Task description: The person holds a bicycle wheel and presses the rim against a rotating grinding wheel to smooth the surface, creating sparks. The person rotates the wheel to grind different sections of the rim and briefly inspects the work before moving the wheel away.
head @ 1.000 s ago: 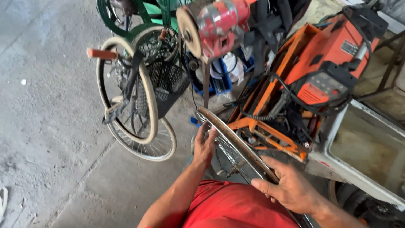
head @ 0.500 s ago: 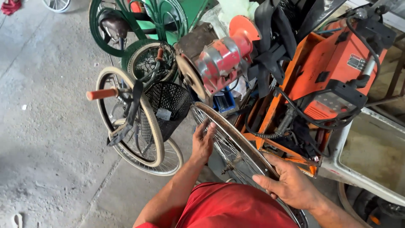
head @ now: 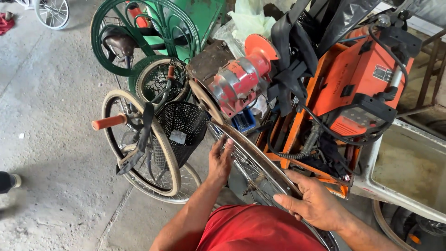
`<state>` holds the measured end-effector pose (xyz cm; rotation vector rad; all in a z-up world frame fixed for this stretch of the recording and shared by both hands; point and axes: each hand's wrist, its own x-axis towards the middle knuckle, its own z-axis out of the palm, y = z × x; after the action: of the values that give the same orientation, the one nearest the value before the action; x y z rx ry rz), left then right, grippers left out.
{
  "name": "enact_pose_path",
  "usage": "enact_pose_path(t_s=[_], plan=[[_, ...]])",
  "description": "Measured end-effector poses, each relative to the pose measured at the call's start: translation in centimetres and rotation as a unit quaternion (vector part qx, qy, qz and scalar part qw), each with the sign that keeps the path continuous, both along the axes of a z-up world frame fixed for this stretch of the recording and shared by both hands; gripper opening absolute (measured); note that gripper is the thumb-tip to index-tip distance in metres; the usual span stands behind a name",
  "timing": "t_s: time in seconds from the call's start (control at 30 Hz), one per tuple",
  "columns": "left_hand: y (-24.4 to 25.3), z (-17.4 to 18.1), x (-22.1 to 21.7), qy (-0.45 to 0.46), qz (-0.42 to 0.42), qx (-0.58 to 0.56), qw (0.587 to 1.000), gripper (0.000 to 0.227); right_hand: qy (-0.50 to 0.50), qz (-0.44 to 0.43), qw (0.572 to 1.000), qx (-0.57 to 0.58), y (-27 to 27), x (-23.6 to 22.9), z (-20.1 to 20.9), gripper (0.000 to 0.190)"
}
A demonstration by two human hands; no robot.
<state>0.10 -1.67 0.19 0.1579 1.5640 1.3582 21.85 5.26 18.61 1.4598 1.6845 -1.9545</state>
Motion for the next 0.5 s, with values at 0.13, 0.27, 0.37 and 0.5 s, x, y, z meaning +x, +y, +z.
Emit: enact_pose_path(t_s=[0.13, 0.27, 0.37, 0.5], plan=[[0.1, -0.6, 0.0, 0.019, 0.000, -0.004, 1.000, 0.093, -0.023, 0.023, 0.999, 0.029, 0.1, -0.2, 0.2, 0.071], [0.3, 0.0, -0.4, 0.046, -0.008, -0.012, 0.999, 0.096, 0.018, 0.020, 0.998, 0.048, 0.1, -0.6, 0.7, 0.066], [0.3, 0.5, -0.7, 0.054, -0.021, -0.035, 0.998, 0.096, 0.037, 0.034, 0.997, 0.062, 0.1, -1.1, 1.4, 0.064], [0.4, 0.7, -0.8, 0.058, -0.030, -0.035, 0.997, 0.096, 0.060, 0.027, 0.996, 0.060, 0.0, -0.7, 1.0, 0.065]])
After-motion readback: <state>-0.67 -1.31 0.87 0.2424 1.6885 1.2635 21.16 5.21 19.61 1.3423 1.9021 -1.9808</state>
